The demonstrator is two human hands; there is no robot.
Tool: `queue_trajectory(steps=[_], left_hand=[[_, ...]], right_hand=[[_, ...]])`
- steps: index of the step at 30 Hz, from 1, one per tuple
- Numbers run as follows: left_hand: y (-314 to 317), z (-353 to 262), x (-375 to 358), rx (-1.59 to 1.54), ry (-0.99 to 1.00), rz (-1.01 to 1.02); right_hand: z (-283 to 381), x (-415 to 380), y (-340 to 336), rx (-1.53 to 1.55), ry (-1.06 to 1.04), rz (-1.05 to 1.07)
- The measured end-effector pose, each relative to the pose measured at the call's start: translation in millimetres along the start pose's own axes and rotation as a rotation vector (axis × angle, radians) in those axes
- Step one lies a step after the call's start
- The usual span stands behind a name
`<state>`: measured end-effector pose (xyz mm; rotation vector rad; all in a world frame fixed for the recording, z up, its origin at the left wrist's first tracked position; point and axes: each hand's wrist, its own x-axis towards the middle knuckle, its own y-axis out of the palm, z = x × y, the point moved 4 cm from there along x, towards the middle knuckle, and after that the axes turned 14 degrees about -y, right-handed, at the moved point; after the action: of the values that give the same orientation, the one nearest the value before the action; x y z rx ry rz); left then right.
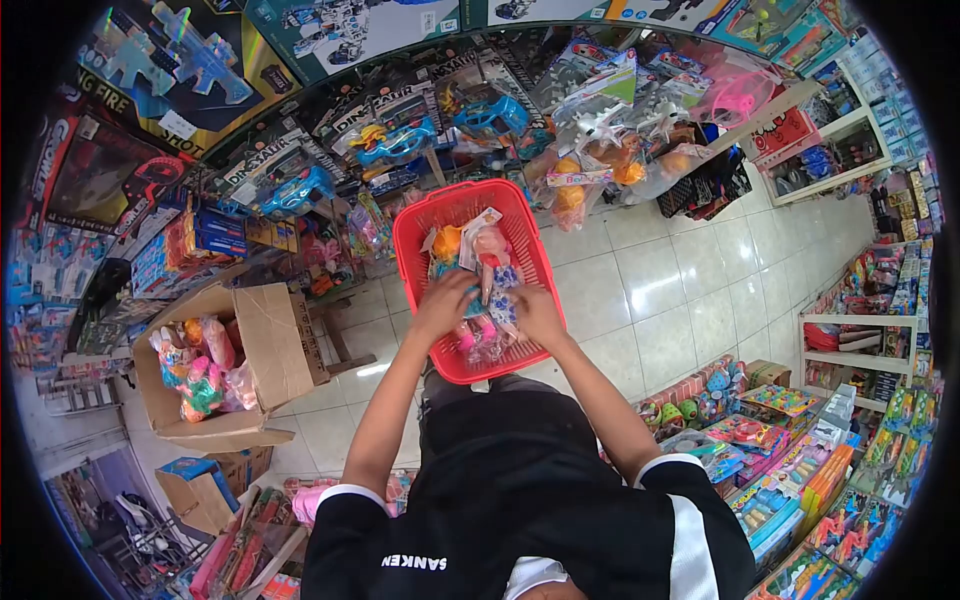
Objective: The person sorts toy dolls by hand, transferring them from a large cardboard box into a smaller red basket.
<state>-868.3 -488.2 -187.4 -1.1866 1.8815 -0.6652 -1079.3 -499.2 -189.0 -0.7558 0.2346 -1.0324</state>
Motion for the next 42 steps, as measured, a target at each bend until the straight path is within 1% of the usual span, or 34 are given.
queue_trajectory(steps=[1, 2, 3, 4, 5, 6, 7, 8, 9, 10, 11, 12, 13, 14, 15, 17, 18, 20, 21, 23, 24, 26, 28, 29, 30, 31, 33, 35, 36, 37, 39, 40, 41, 42], left_hand=[[-42, -18, -25, -0.059, 0.017, -0.286], [-67, -24, -48, -0.117, 0.033, -0.571], [-67, -10, -66, -0.166, -0.057, -0.685], [-64, 9, -87, -0.214, -0.150, -0.801], [-56, 29, -103, -0.242, -0.251, -0.802], [-41, 52, -120, -0.269, -0.355, -0.807], [-12, 84, -135, -0.433, -0.515, -0.756], [30, 120, -154, -0.599, -0.676, -0.701], [88, 166, -178, -0.614, -0.824, -0.582], [136, 198, -208, -0.633, -0.966, -0.461], [164, 200, -243, -0.579, -1.035, -0.354], [234, 245, -277, -0.240, -0.916, 0.003], [275, 242, -296, -0.021, -0.692, 0.243], [310, 245, -351, -0.554, -1.250, 0.331], [306, 222, -392, -0.977, -1.253, 0.329], [301, 185, -427, -1.043, -1.647, 0.458], [319, 191, -443, -1.067, -1.650, 0.440], [352, 199, -458, -0.856, -1.117, 0.384], [355, 197, -459, -0.876, -1.121, 0.363], [336, 185, -450, -1.286, -1.508, 0.155], [308, 176, -444, -1.226, -1.467, 0.112], [307, 198, -440, -1.373, -1.312, -0.063], [275, 206, -439, -1.381, -1.216, -0.287], [267, 211, -443, -1.430, -1.158, -0.401], [270, 224, -448, -1.426, -1.108, -0.426], [272, 230, -457, -1.449, -1.103, -0.435], [278, 240, -476, -1.549, -1.120, -0.506], [292, 246, -504, -1.583, -1.148, -0.519], [307, 249, -522, -1.580, -1.211, -0.479], [327, 252, -541, -1.573, -1.276, -0.431], [375, 262, -585, -1.559, -1.308, -0.398], [407, 273, -605, -1.481, -1.346, -0.258], [424, 279, -616, -1.398, -1.375, -0.123], [421, 271, -628, -1.401, -1.373, -0.117]], right_hand=[[24, 0, -32, -0.012, -0.135, -0.279], [37, -3, -55, -0.046, -0.029, -0.398], [40, -9, -73, -0.078, 0.079, -0.514], [24, -16, -78, -0.067, 0.178, -0.563], [2, -23, -79, -0.053, 0.275, -0.610], [-17, -31, -75, -0.029, 0.326, -0.639], [-41, -42, -66, -0.003, 0.373, -0.663], [-88, -64, -43, 0.023, 0.474, -0.571], [-133, -86, -17, 0.046, 0.566, -0.475], [-154, -103, 4, -0.018, 0.585, -0.332], [-166, -120, 20, -0.086, 0.601, -0.190], [-168, -131, 34, -0.048, 0.617, 0.075], [-170, -146, 49, -0.015, 0.628, 0.340], [-188, -170, 73, 0.022, 0.637, 0.563], [-201, -192, 96, 0.054, 0.642, 0.789], [-175, -204, 107, 0.087, 0.809, 1.030], [-161, -204, 111, 0.065, 0.867, 1.011], [-143, -206, 125, 0.050, 0.944, 0.975], [-134, -200, 133, 0.033, 0.923, 0.986], [-112, -188, 151, 0.042, 0.843, 1.030], [-100, -181, 158, 0.062, 0.811, 0.988], [-83, -161, 178, 0.003, 0.731, 1.028], [-66, -141, 198, -0.080, 0.638, 1.077], [-55, -133, 207, -0.123, 0.584, 1.045], [-48, -124, 217, -0.121, 0.617, 1.028], [-32, -117, 223, -0.143, 0.608, 1.034], [1, -103, 239, -0.081, 0.576, 0.914], [25, -97, 260, -0.077, 0.517, 0.886], [36, -95, 269, -0.053, 0.468, 0.854], [46, -95, 277, -0.065, 0.469, 0.861], [65, -98, 291, -0.053, 0.402, 0.889], [81, -99, 293, -0.075, 0.397, 0.905], [90, -102, 296, -0.080, 0.402, 0.905], [95, -106, 300, -0.089, 0.410, 0.919]])
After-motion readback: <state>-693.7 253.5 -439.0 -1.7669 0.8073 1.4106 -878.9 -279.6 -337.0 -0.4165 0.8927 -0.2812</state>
